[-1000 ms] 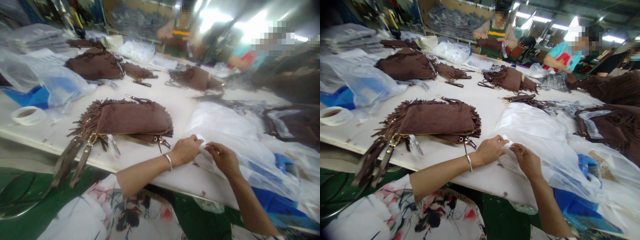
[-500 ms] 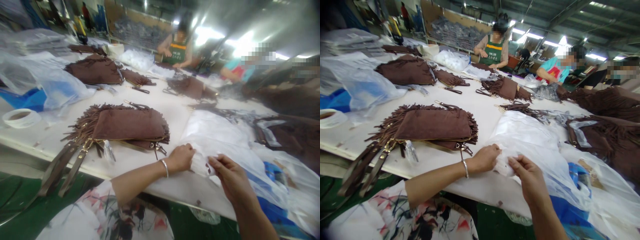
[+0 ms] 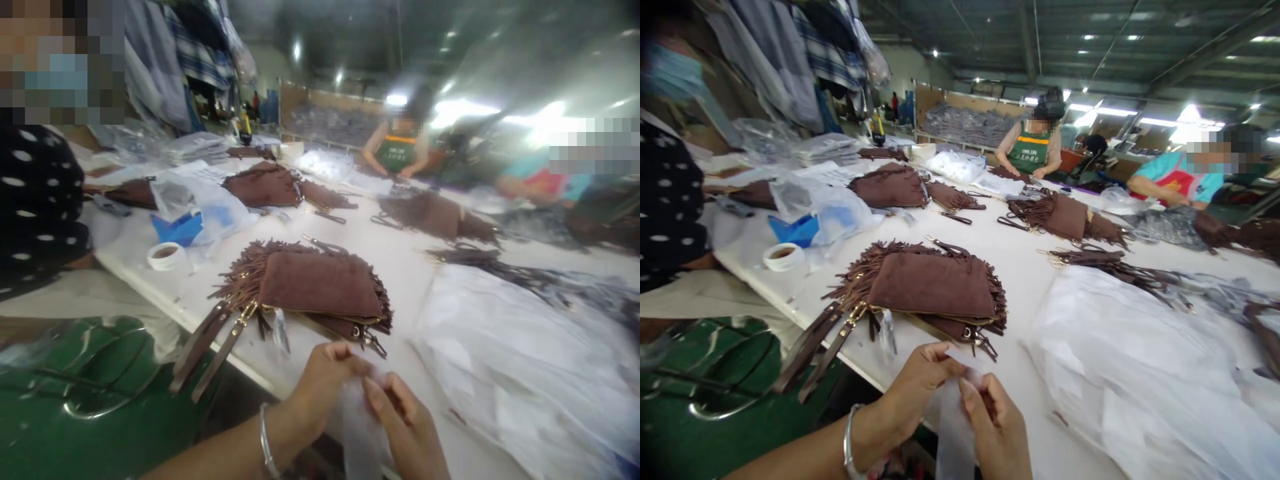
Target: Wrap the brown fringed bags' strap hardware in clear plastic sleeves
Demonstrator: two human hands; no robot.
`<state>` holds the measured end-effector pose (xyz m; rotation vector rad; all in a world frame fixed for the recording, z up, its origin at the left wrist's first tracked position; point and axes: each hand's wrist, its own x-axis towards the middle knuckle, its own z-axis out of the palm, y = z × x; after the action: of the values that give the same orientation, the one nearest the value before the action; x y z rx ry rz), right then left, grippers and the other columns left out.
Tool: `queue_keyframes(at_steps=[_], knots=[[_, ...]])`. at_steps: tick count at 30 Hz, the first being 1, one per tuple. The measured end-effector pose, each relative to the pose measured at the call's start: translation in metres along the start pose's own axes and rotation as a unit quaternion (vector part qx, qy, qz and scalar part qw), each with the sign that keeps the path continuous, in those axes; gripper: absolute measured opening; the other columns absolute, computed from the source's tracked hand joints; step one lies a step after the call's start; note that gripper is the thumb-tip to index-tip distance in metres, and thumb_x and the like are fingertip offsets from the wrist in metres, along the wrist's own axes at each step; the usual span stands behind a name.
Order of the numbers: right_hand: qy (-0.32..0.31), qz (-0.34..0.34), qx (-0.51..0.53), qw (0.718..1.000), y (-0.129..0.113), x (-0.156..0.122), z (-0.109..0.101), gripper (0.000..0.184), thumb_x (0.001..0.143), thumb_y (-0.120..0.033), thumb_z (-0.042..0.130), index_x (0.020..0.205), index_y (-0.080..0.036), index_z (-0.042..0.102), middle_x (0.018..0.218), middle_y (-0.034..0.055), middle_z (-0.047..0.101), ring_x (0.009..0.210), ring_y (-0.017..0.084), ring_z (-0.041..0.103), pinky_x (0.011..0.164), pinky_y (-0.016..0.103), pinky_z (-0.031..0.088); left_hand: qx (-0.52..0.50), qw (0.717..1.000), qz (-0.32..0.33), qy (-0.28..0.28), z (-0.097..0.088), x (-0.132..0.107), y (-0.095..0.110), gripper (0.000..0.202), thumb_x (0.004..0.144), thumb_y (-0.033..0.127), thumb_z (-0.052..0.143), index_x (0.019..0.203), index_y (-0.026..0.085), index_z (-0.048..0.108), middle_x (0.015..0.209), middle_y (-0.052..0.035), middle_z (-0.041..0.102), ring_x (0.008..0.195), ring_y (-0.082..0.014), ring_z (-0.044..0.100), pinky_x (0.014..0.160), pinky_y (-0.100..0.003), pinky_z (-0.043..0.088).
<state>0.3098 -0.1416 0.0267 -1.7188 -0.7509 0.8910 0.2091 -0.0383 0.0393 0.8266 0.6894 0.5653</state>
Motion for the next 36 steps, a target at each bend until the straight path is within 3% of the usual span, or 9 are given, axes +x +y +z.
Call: queue_keyframes(at_steps=[4,6,8,12,15,21,26,32,36], knots=[[-0.001,-0.113,-0.155,0.981,-0.018,0.009,0.018,0.037,0.079,-0.054,0.064,0.100,-0.024,0.061,0.093,0.0021,0.067,0.079,0.021,0.061,0.064,0.028,0.046,0.065,0.997,0.043,0.027,-0.037,-0.011,0.020,0.022,0.070,0.032,0.070,0.069,0.012,0.064,0.066,-0.0025,0.059,0.061,-0.0131,0.047,0.059,-0.024,0.036],[0.009,-0.185,-0.189,0.964,-0.032,0.016,0.027,0.049,0.079,-0.050,0.067,0.121,-0.027,0.056,0.117,0.0045,0.064,0.097,0.024,0.062,0.081,0.033,0.049,0.123,0.989,0.070,0.034,-0.055,-0.020,0.030,0.019,0.071,0.030,0.067,0.065,0.013,0.060,0.061,-0.0001,0.054,0.059,-0.0124,0.044,0.058,-0.024,0.033],[-0.015,-0.225,-0.194,0.955,-0.046,0.023,0.041,0.041,0.083,-0.047,0.063,0.120,-0.029,0.058,0.121,0.0039,0.064,0.105,0.024,0.060,0.091,0.036,0.047,0.183,0.978,0.094,0.041,-0.070,-0.030,0.041,0.020,0.072,0.027,0.063,0.060,0.015,0.054,0.058,0.0022,0.047,0.058,-0.0117,0.040,0.056,-0.024,0.029],[-0.085,-0.178,-0.147,0.969,-0.070,0.030,0.075,0.028,0.085,-0.048,0.060,0.103,-0.027,0.064,0.102,0.0019,0.069,0.096,0.023,0.062,0.087,0.033,0.047,0.245,0.962,0.111,0.055,-0.098,-0.053,0.055,0.027,0.078,0.030,0.062,0.060,0.016,0.047,0.060,0.0034,0.041,0.060,-0.0109,0.036,0.055,-0.023,0.026],[-0.093,-0.144,-0.119,0.978,-0.077,0.028,0.096,0.028,0.079,-0.046,0.065,0.098,-0.025,0.065,0.081,-0.0013,0.065,0.080,0.020,0.061,0.076,0.029,0.046,0.165,0.980,0.105,0.037,-0.120,-0.067,0.050,0.028,0.079,0.036,0.067,0.068,0.014,0.053,0.065,0.0021,0.047,0.062,-0.0112,0.040,0.057,-0.022,0.029],[-0.109,-0.099,-0.097,0.984,-0.075,0.021,0.120,0.027,0.074,-0.044,0.068,0.091,-0.024,0.065,0.069,-0.0044,0.057,0.068,0.018,0.056,0.068,0.027,0.043,0.037,0.998,0.019,0.037,-0.159,-0.084,0.014,0.052,0.052,0.049,0.089,0.075,0.013,0.060,0.067,-0.0016,0.059,0.057,-0.0124,0.047,0.053,-0.022,0.032],[-0.153,-0.082,-0.117,0.978,-0.061,0.020,0.135,0.027,0.076,-0.044,0.068,0.095,-0.024,0.065,0.068,-0.0045,0.058,0.068,0.018,0.056,0.068,0.027,0.043,0.148,0.985,0.018,0.089,-0.177,-0.105,0.011,0.051,0.068,0.063,0.072,0.067,0.016,0.052,0.057,0.0011,0.053,0.053,-0.0129,0.044,0.050,-0.023,0.025],[-0.227,-0.112,-0.093,0.963,-0.051,0.016,0.151,0.028,0.084,-0.039,0.060,0.106,-0.023,0.064,0.081,-0.0012,0.062,0.080,0.019,0.060,0.077,0.028,0.047,0.426,0.889,0.051,0.158,-0.190,-0.129,0.028,0.040,0.092,0.046,0.047,0.067,0.016,0.053,0.067,-0.0001,0.055,0.063,-0.0142,0.048,0.059,-0.024,0.030],[-0.224,-0.103,-0.091,0.965,-0.049,0.011,0.157,0.030,0.081,-0.039,0.063,0.105,-0.021,0.064,0.077,-0.0009,0.061,0.073,0.018,0.060,0.069,0.026,0.048,0.248,0.962,0.029,0.112,-0.205,-0.139,0.013,0.045,0.085,0.057,0.056,0.075,0.013,0.059,0.070,-0.0028,0.061,0.064,-0.0154,0.053,0.060,-0.024,0.035]])
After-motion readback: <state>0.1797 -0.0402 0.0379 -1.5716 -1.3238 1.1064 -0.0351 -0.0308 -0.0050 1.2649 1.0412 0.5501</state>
